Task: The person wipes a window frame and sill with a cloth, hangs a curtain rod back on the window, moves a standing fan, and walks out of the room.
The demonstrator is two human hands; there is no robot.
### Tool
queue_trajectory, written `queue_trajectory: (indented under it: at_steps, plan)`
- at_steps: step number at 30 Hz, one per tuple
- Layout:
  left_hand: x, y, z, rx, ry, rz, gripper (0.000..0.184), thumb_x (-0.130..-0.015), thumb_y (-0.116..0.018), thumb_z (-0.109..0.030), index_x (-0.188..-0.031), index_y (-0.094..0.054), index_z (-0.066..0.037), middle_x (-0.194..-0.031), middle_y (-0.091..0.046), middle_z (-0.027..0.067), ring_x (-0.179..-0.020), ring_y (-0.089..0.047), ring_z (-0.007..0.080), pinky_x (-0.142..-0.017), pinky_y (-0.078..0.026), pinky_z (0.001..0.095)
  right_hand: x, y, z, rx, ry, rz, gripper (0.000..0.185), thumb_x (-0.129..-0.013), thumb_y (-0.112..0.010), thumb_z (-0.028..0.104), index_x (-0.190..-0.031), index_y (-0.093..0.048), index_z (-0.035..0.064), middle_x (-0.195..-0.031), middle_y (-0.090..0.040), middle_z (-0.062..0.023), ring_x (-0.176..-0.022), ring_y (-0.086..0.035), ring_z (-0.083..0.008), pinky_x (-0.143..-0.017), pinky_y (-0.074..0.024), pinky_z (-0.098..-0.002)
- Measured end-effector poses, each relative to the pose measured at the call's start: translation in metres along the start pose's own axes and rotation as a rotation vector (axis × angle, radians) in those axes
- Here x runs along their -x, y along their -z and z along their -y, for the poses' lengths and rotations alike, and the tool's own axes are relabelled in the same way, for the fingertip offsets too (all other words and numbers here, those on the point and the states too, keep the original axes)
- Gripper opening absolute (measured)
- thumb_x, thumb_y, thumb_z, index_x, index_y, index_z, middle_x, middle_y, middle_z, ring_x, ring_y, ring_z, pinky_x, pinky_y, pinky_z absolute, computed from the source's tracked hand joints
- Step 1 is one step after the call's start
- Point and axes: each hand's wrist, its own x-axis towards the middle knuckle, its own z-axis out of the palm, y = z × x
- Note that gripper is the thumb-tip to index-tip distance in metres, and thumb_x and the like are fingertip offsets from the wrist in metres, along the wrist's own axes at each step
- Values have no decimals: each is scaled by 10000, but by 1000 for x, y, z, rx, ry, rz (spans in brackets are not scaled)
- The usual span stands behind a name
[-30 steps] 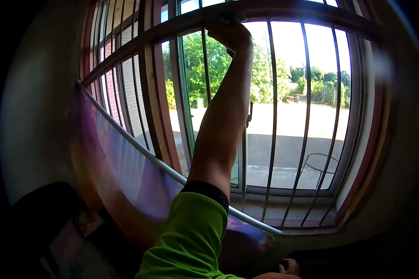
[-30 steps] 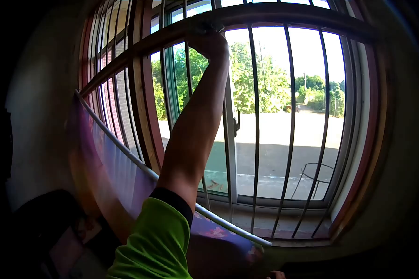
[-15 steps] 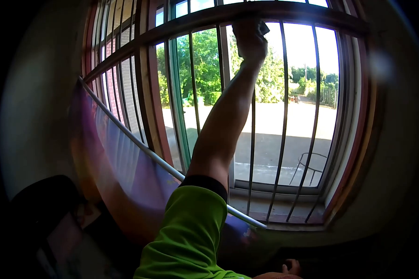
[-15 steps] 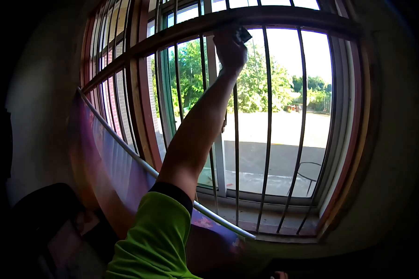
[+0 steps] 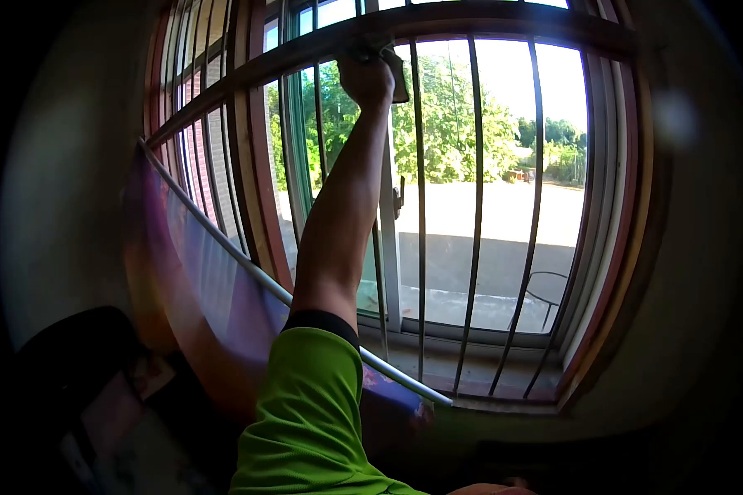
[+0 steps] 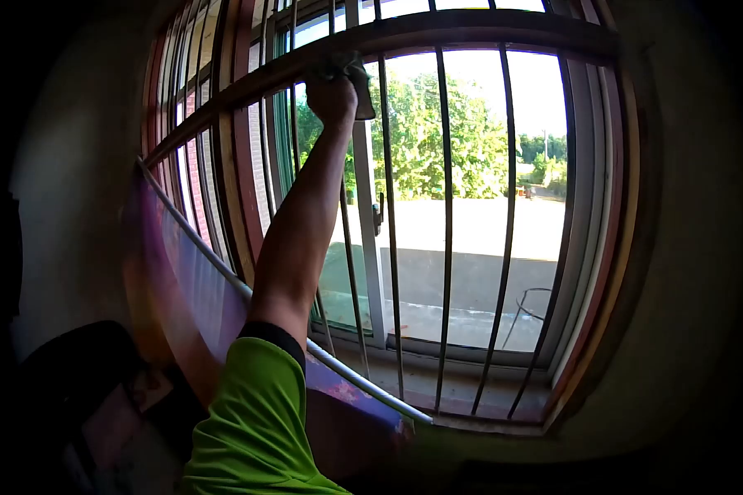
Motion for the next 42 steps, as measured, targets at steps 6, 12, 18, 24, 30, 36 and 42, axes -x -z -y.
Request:
queue_trajectory:
  at_steps: [6, 12, 18, 24, 30, 36, 42]
  plan:
    - [29, -61, -27, 592, -237, -20, 157, -763, -629, 67, -799, -555, -66, -769, -604, 86, -708, -615, 205, -714, -530, 357, -47, 159, 207, -176, -271, -145, 297, -819, -706, 183, -1093, -647, 88, -1124, -634, -168, -1026, -596, -368, -902, -472, -471]
    - [71, -94, -71, 29, -344, -338, 66, -797, -604, -50, -848, -563, -47, -748, -558, 95, -807, -568, 329, -730, -461, 475, -46, 132, 234, -239, -308, -93, 327, -805, -722, 203, -1105, -643, 99, -1133, -621, -176, -1053, -575, -363, -920, -456, -475]
    - [102, -72, -110, 168, -658, -21, 48, -749, -651, -95, -776, -612, -100, -823, -565, 100, -865, -542, 322, -779, -426, 458, -40, 90, 206, -247, -201, -81, 336, -792, -743, 219, -1095, -649, 109, -1114, -619, -183, -1006, -591, -347, -872, -484, -456]
    - [128, -100, -89, -104, -826, 374, 102, -728, -640, -117, -651, -597, -168, -626, -590, 30, -673, -632, 233, -619, -474, 366, -37, 108, 169, -286, -197, -61, 334, -795, -742, 220, -1097, -648, 111, -1117, -618, -183, -1032, -582, -350, -883, -479, -454]
    - [108, -137, -132, 485, 181, 50, 296, -844, -687, -285, -996, -634, -37, -936, -700, 171, -855, -664, 381, -775, -533, 452, -36, 164, 124, -292, -268, -77, 322, -806, -730, 212, -1100, -647, 111, -1121, -612, -186, -1061, -572, -355, -901, -471, -452]
    - [154, -166, -185, 75, -181, -115, 214, -822, -580, -113, -993, -603, 14, -1051, -579, 210, -1067, -498, 401, -1011, -323, 523, -32, 192, 70, -329, -315, -111, 303, -857, -674, 184, -1133, -623, 69, -1144, -586, -188, -1071, -561, -379, -912, -462, -448]
    - [172, -179, -214, 194, -367, -24, 264, -783, -579, -38, -1047, -574, -27, -1091, -546, 199, -1091, -473, 391, -963, -357, 502, -27, 177, 9, -336, -267, -97, 324, -889, -643, 216, -1168, -609, 55, -1149, -600, -199, -1079, -575, -380, -910, -470, -450]
